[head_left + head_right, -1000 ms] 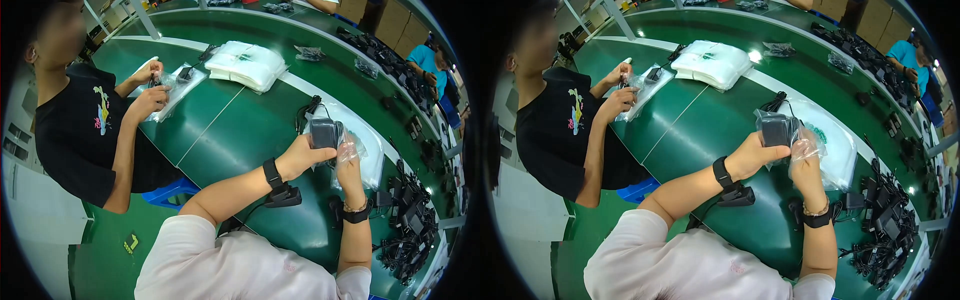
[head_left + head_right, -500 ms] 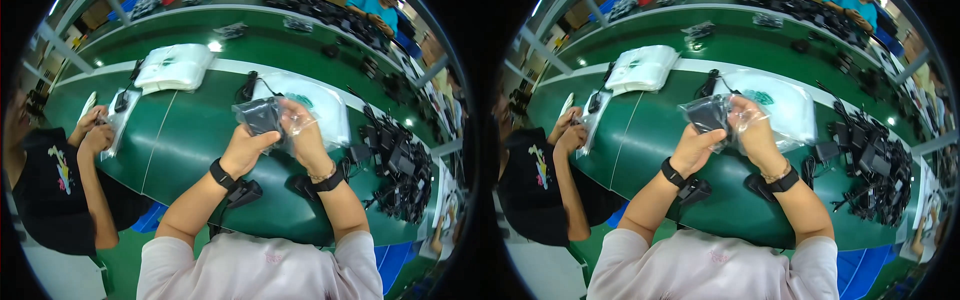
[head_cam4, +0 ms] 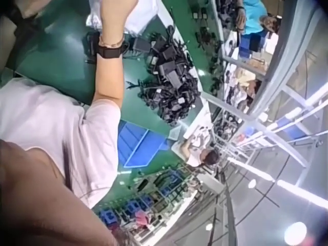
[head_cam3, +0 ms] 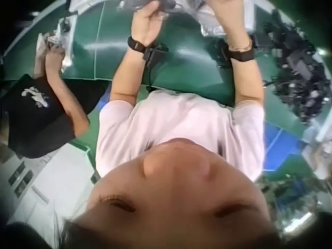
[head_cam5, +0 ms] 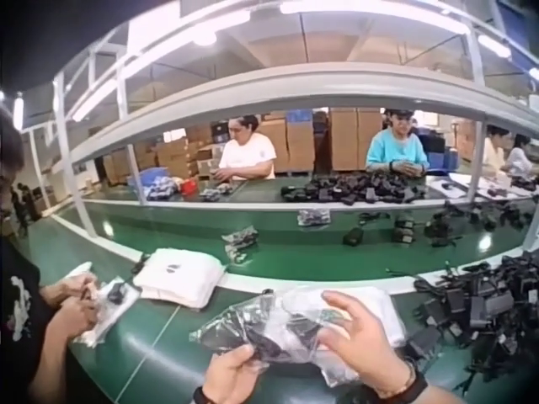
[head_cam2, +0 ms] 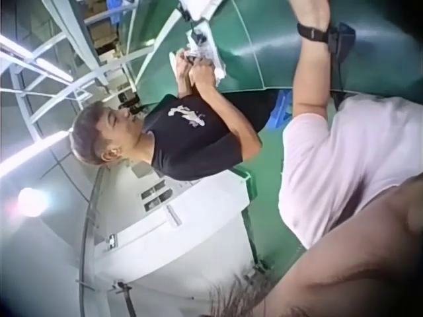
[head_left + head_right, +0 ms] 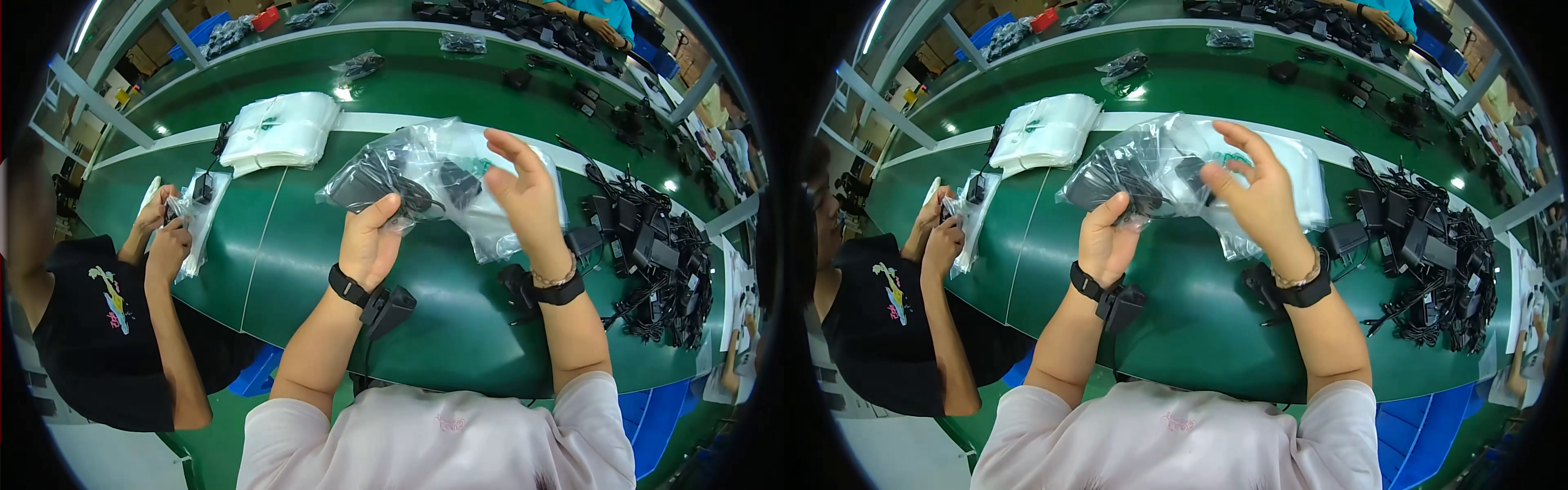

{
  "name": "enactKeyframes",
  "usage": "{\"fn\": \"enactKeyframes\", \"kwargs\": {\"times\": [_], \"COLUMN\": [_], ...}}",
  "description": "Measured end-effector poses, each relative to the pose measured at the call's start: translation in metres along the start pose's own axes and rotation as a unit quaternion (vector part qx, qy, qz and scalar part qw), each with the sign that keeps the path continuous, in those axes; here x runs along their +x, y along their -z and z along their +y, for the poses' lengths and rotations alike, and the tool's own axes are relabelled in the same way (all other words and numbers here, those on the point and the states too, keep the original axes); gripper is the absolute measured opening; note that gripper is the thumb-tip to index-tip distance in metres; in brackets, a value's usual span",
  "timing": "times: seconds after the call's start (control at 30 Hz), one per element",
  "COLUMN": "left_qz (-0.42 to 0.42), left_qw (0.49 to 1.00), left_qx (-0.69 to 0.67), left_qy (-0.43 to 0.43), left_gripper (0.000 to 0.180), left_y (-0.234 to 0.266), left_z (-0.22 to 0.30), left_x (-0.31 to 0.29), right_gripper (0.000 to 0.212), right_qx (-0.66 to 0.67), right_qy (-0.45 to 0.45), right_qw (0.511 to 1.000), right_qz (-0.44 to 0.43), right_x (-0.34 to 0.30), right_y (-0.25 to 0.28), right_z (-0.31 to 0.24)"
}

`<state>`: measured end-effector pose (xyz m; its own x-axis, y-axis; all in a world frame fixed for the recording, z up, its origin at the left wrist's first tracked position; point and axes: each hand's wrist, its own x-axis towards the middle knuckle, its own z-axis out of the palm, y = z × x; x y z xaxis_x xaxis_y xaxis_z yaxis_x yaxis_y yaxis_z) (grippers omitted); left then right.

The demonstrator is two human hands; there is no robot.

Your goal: The person picks up a power adapter and a cable, wraps the cable around the adapter, and places the unit into a plastic bag, repeating the process for a second unit.

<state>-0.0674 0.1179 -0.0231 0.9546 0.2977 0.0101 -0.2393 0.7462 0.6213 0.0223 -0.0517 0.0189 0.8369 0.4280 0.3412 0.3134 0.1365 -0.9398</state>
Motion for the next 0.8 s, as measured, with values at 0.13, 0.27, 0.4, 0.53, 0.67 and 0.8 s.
{"fn": "enactKeyframes", "kwargs": {"times": [0.13, 0.27, 0.4, 0.53, 0.67, 0.8], "left_qz": [-0.007, -0.011, -0.009, -0.021, -0.054, -0.083], "left_qw": [0.999, 0.999, 0.999, 0.998, 0.995, 0.991], "left_qx": [0.013, 0.016, -0.016, -0.027, 0.008, 0.082], "left_qy": [-0.034, -0.027, -0.027, -0.058, -0.087, -0.061], "left_gripper": [0.037, 0.038, 0.037, 0.041, 0.049, 0.059], "left_y": [-0.009, -0.005, -0.005, -0.01, -0.028, -0.029], "left_z": [-0.006, -0.009, -0.007, -0.009, -0.02, -0.023], "left_x": [-0.004, -0.003, -0.007, -0.011, -0.02, -0.019], "right_gripper": [0.038, 0.042, 0.049, 0.055, 0.051, 0.033], "right_qx": [-0.089, -0.046, 0.142, 0.353, 0.41, 0.245], "right_qy": [0.029, -0.039, 0.009, -0.036, -0.125, -0.122], "right_qw": [0.994, 0.995, 0.989, 0.935, 0.903, 0.957], "right_qz": [-0.047, -0.074, 0.032, 0.016, -0.04, -0.097], "right_x": [-0.007, -0.002, 0.006, -0.005, -0.026, -0.017], "right_y": [-0.013, 0.005, 0.014, -0.009, -0.047, -0.028], "right_z": [0.02, 0.012, 0.001, 0.003, -0.003, -0.01]}}
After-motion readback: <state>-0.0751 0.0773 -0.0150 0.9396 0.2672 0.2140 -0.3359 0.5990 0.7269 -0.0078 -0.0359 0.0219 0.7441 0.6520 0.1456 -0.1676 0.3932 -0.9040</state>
